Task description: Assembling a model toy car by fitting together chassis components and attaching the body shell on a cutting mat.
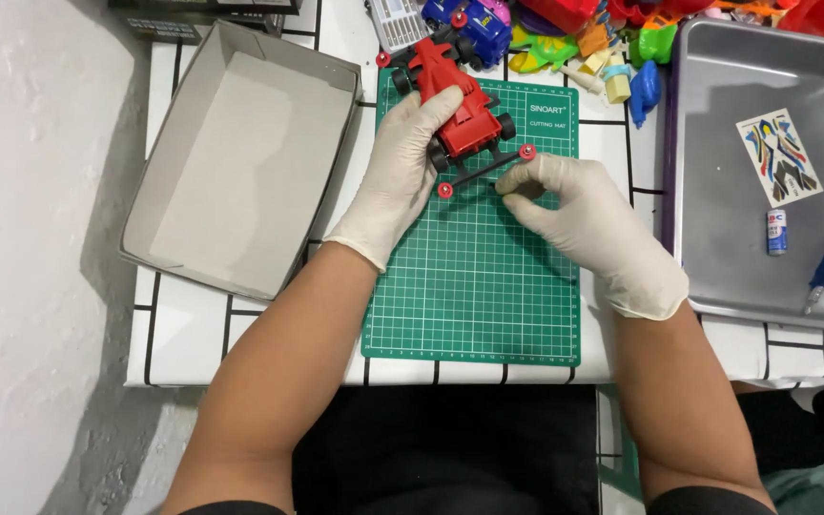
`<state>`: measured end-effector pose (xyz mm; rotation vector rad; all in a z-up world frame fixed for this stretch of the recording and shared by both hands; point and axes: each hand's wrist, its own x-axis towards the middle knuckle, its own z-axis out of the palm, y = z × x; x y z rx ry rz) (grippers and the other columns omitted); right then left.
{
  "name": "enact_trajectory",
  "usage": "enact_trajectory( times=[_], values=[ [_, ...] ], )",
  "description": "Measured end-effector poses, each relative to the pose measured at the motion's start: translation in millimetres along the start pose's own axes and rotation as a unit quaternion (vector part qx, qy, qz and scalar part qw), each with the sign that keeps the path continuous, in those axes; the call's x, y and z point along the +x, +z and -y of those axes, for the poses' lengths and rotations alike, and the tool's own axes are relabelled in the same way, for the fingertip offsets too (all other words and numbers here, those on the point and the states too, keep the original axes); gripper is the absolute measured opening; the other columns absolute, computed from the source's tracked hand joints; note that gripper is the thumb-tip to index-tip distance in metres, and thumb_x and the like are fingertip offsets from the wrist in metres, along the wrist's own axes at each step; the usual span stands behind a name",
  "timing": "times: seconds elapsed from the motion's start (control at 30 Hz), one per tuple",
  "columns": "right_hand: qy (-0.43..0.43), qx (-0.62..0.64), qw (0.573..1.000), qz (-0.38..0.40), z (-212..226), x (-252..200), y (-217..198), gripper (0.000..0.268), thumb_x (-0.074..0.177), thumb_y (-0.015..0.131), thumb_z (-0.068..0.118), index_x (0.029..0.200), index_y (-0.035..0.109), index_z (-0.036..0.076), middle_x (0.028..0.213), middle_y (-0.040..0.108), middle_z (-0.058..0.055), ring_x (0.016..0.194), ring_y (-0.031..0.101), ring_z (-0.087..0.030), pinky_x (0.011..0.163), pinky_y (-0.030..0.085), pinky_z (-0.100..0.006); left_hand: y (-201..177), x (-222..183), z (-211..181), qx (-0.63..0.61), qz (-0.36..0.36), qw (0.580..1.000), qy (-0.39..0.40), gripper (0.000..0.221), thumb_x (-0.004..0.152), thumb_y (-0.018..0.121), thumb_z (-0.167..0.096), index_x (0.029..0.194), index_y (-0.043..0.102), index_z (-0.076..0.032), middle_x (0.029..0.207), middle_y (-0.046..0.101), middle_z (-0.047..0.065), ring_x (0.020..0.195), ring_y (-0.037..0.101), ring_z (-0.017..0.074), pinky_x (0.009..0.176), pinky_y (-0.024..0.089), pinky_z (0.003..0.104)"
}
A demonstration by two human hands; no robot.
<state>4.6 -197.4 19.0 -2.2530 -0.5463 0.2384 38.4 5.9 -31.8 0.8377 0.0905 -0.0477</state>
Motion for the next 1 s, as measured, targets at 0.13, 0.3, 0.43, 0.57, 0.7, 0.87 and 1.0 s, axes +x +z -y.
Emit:
enact_trajectory(
  times=[0.13,0.3,0.43,0.57,0.7,0.87,1.0],
  values=[
    [-0.017,0.016,1.0,-0.01,4,2,6,0.017,0.094,0.069,0.008,0.11,0.074,0.01,0.11,0.076,-0.003,0.102,0.07,-0.015,0.096,0.056,-0.03,-1,3,2,-0.022,0.01,1.0,0.016,0.04,0.085,0.076,-0.027,0.116,0.068,-0.003,0.1,0.075,0.009,0.088,0.071,0.0195,0.08,0.06,0.032],
    [-0.097,-0.001,0.994,-0.049,11,0,16,0.013,0.096,0.069,0.003,0.108,0.074,0.007,0.104,0.077,-0.005,0.095,0.072,-0.016,0.092,0.056,-0.029,-2,6,3,-0.023,-0.012,1.0,-0.001,0.043,0.079,0.078,-0.032,0.111,0.067,-0.005,0.098,0.075,0.011,0.084,0.072,0.0213,0.075,0.06,0.032],
    [-0.234,-0.12,0.957,-0.122,-11,7,30,0.013,0.099,0.072,0.0,0.107,0.069,0.009,0.101,0.071,-0.007,0.091,0.066,-0.025,0.082,0.052,-0.037,0,6,0,-0.033,-0.029,0.999,-0.009,0.037,0.081,0.077,-0.03,0.107,0.066,-0.006,0.094,0.073,0.009,0.081,0.07,0.0206,0.073,0.059,0.032],
    [-0.335,-0.304,0.859,-0.238,-8,9,37,0.017,0.103,0.076,-0.001,0.113,0.067,0.01,0.091,0.051,-0.008,0.074,0.047,-0.028,0.061,0.04,-0.041,1,5,-3,-0.043,-0.029,0.999,-0.012,0.035,0.082,0.076,-0.031,0.106,0.068,-0.006,0.095,0.074,0.008,0.085,0.071,0.0208,0.077,0.059,0.032],
    [-0.368,-0.351,0.806,-0.304,-7,13,41,0.021,0.1,0.079,-0.001,0.11,0.067,0.012,0.093,0.046,-0.008,0.074,0.045,-0.027,0.06,0.04,-0.041,0,5,-3,-0.03,-0.031,0.999,-0.024,0.035,0.082,0.076,-0.032,0.106,0.068,-0.008,0.096,0.074,0.008,0.086,0.07,0.0203,0.078,0.057,0.032],
    [-0.376,-0.357,0.794,-0.318,-13,16,40,0.024,0.1,0.08,0.002,0.112,0.065,0.017,0.106,0.048,-0.007,0.092,0.05,-0.028,0.073,0.045,-0.041,-2,6,-1,-0.049,-0.021,0.998,-0.044,0.031,0.083,0.076,-0.03,0.103,0.067,-0.008,0.094,0.074,0.008,0.084,0.071,0.0204,0.075,0.059,0.033],
    [-0.435,-0.347,0.765,-0.325,-4,25,34,0.021,0.097,0.072,-0.003,0.104,0.064,0.014,0.121,0.056,-0.009,0.104,0.054,-0.028,0.083,0.05,-0.041,1,4,-8,-0.019,-0.017,0.998,-0.063,0.033,0.084,0.073,-0.031,0.107,0.069,-0.007,0.094,0.074,0.008,0.083,0.069,0.0197,0.074,0.057,0.031]
  ],
)
